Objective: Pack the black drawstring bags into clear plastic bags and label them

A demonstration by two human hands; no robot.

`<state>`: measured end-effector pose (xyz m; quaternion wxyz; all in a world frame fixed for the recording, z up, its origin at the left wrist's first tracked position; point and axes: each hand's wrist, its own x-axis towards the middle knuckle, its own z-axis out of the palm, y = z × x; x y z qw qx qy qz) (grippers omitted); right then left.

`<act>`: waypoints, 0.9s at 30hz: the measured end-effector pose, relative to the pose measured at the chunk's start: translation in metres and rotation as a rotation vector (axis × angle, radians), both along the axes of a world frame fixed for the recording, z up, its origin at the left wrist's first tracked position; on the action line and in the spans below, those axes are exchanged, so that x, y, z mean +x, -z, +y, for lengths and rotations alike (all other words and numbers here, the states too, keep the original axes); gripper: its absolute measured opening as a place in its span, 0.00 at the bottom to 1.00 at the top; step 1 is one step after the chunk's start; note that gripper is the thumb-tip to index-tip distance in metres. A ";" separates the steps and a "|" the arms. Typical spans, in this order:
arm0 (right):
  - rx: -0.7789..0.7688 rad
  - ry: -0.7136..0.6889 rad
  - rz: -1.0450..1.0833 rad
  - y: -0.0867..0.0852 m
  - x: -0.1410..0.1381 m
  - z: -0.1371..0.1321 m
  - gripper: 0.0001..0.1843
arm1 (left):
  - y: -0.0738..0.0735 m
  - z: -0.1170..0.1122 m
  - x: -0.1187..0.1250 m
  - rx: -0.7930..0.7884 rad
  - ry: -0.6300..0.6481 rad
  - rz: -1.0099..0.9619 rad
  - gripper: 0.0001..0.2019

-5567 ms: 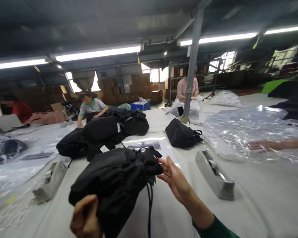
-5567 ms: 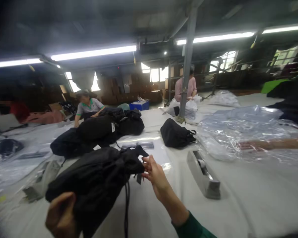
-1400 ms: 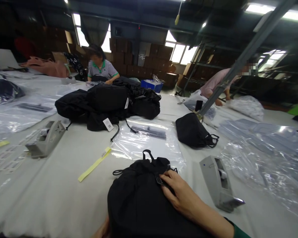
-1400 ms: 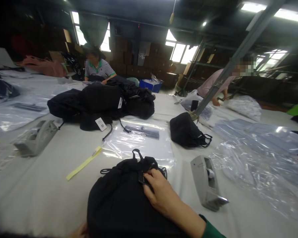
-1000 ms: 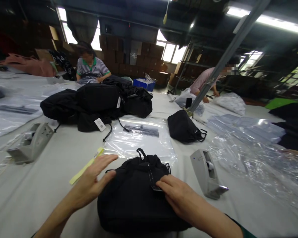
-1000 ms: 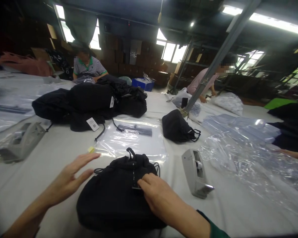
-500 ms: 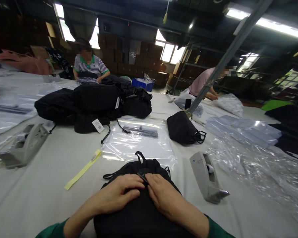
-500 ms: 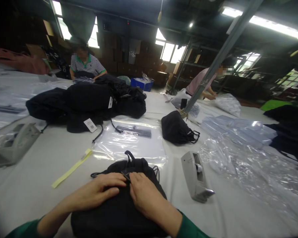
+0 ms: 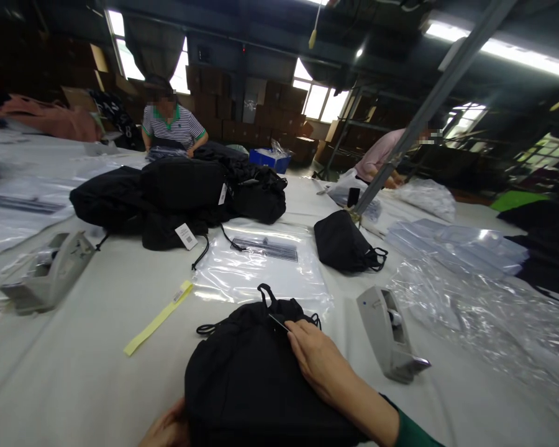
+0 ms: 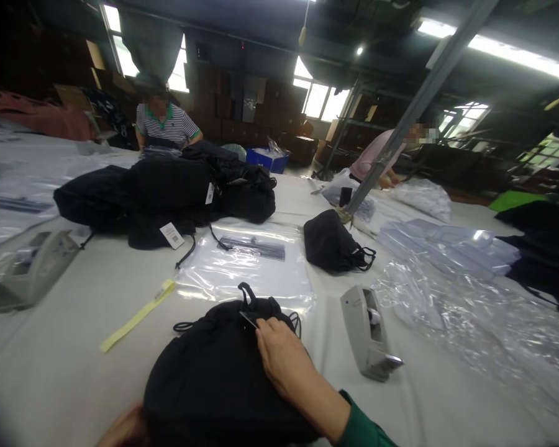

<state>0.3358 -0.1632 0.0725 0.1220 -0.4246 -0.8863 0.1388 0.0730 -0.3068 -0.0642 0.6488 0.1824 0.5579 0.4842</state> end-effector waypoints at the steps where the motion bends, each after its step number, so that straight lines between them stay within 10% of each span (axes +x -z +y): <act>1: -0.004 0.011 0.038 0.001 0.002 0.000 0.16 | -0.010 0.008 -0.013 0.021 -0.065 0.102 0.23; 4: -0.034 0.050 0.144 0.002 0.002 0.000 0.16 | -0.060 0.045 -0.040 0.243 -0.142 0.604 0.20; 9: 0.105 0.164 0.242 -0.003 0.004 0.001 0.15 | -0.130 0.133 0.009 0.790 0.663 0.866 0.18; 12: 0.333 0.079 0.251 -0.007 0.013 -0.004 0.14 | -0.132 0.168 0.044 0.951 0.876 0.967 0.11; 16: 0.524 -0.174 0.101 -0.019 0.020 -0.016 0.16 | -0.124 0.188 0.047 0.961 0.826 1.062 0.13; 22: 0.423 -0.235 -0.395 -0.019 -0.011 -0.013 0.13 | -0.136 0.186 0.051 0.933 0.714 1.063 0.15; 27: 0.187 -0.096 -0.380 -0.007 -0.027 0.001 0.10 | -0.127 0.147 0.054 0.991 0.857 1.024 0.15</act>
